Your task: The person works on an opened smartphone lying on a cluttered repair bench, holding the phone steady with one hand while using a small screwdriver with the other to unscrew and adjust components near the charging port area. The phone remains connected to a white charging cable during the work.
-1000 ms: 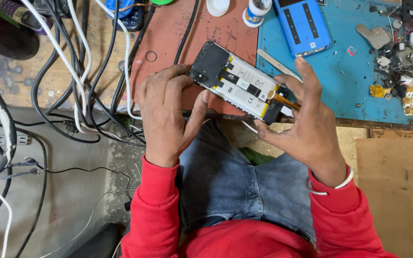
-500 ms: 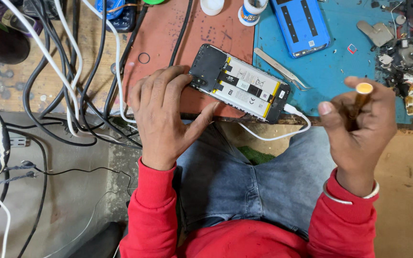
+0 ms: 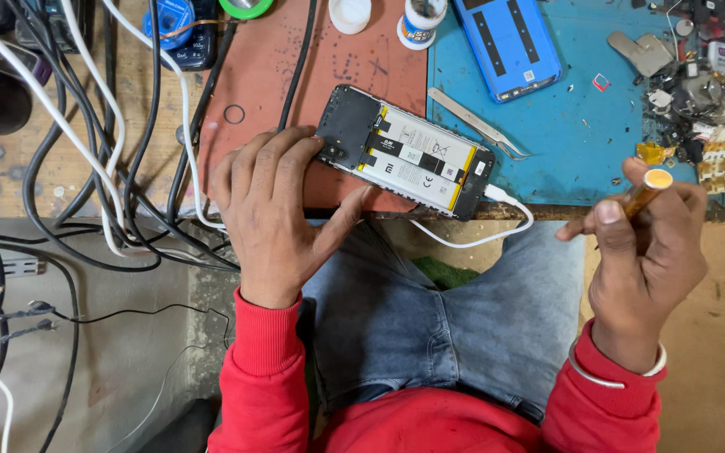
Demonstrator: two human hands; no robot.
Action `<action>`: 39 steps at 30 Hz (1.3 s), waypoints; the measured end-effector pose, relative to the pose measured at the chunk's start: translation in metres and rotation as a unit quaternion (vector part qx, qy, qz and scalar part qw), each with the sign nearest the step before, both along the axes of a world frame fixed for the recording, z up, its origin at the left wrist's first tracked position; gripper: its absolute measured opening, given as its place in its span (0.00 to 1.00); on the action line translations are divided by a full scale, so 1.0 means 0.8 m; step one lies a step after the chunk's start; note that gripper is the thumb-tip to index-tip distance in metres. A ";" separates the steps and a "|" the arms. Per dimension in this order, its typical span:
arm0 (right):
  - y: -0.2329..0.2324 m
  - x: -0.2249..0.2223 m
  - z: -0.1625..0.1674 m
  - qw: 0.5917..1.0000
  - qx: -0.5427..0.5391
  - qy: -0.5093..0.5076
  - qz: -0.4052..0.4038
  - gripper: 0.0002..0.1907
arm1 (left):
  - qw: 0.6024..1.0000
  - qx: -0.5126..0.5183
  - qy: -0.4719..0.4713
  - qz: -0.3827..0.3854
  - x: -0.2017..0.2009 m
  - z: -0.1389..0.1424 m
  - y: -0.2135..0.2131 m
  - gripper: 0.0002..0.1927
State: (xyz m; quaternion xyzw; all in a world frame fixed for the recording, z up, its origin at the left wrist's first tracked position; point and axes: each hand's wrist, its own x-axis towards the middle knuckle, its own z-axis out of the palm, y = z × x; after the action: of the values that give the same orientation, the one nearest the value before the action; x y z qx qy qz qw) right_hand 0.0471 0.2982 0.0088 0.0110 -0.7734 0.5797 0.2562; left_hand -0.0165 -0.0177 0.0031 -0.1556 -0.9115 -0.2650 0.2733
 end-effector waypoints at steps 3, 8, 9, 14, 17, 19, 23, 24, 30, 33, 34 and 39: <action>0.007 0.006 -0.015 0.999 0.037 0.030 -0.009 0.12 | 1.000 0.001 0.005 0.003 0.001 -0.001 -0.001 0.30; 0.020 0.012 -0.020 0.994 0.070 0.077 -0.024 0.10 | 1.000 0.009 0.008 0.002 0.001 -0.001 0.000 0.30; 0.020 0.012 -0.019 0.994 0.066 0.085 -0.011 0.12 | 1.000 0.010 0.006 0.001 0.002 -0.001 0.000 0.30; 0.009 0.015 -0.011 0.996 0.026 0.085 -0.010 0.20 | 1.000 0.008 0.012 0.007 0.001 0.000 0.001 0.29; 0.002 0.016 -0.006 0.997 0.002 0.073 -0.023 0.22 | 1.000 0.010 0.016 0.006 0.002 -0.001 0.001 0.29; -0.003 0.016 -0.004 0.997 -0.033 0.065 -0.013 0.21 | 1.000 0.011 0.021 0.007 0.002 -0.002 0.001 0.29; -0.019 0.005 0.002 0.992 -0.093 0.080 0.036 0.16 | 1.000 0.010 0.014 0.002 0.004 0.000 -0.003 0.29; -0.024 0.002 0.004 0.991 -0.093 0.087 0.044 0.14 | 1.000 0.009 0.013 -0.001 0.004 0.001 -0.003 0.29; -0.089 -0.002 0.019 0.985 -0.145 0.065 0.067 0.17 | 1.000 -0.002 0.004 -0.020 0.001 0.007 -0.011 0.30; -0.133 -0.012 0.013 0.989 -0.120 0.041 0.078 0.19 | 1.000 0.000 -0.015 -0.020 0.001 0.007 -0.013 0.30; -0.144 -0.021 0.009 0.991 -0.097 0.040 0.084 0.20 | 1.000 0.000 -0.021 -0.019 0.000 0.006 -0.014 0.30; -0.173 -0.073 -0.020 0.994 -0.041 0.054 0.083 0.27 | 0.999 -0.009 -0.037 -0.019 -0.004 0.002 -0.018 0.29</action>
State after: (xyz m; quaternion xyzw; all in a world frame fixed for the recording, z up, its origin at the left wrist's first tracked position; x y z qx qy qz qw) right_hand -0.0115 0.1595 -0.0076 0.0959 -0.7301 0.6291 0.2489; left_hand -0.0197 -0.0323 0.0046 -0.1653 -0.9201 -0.2677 0.2332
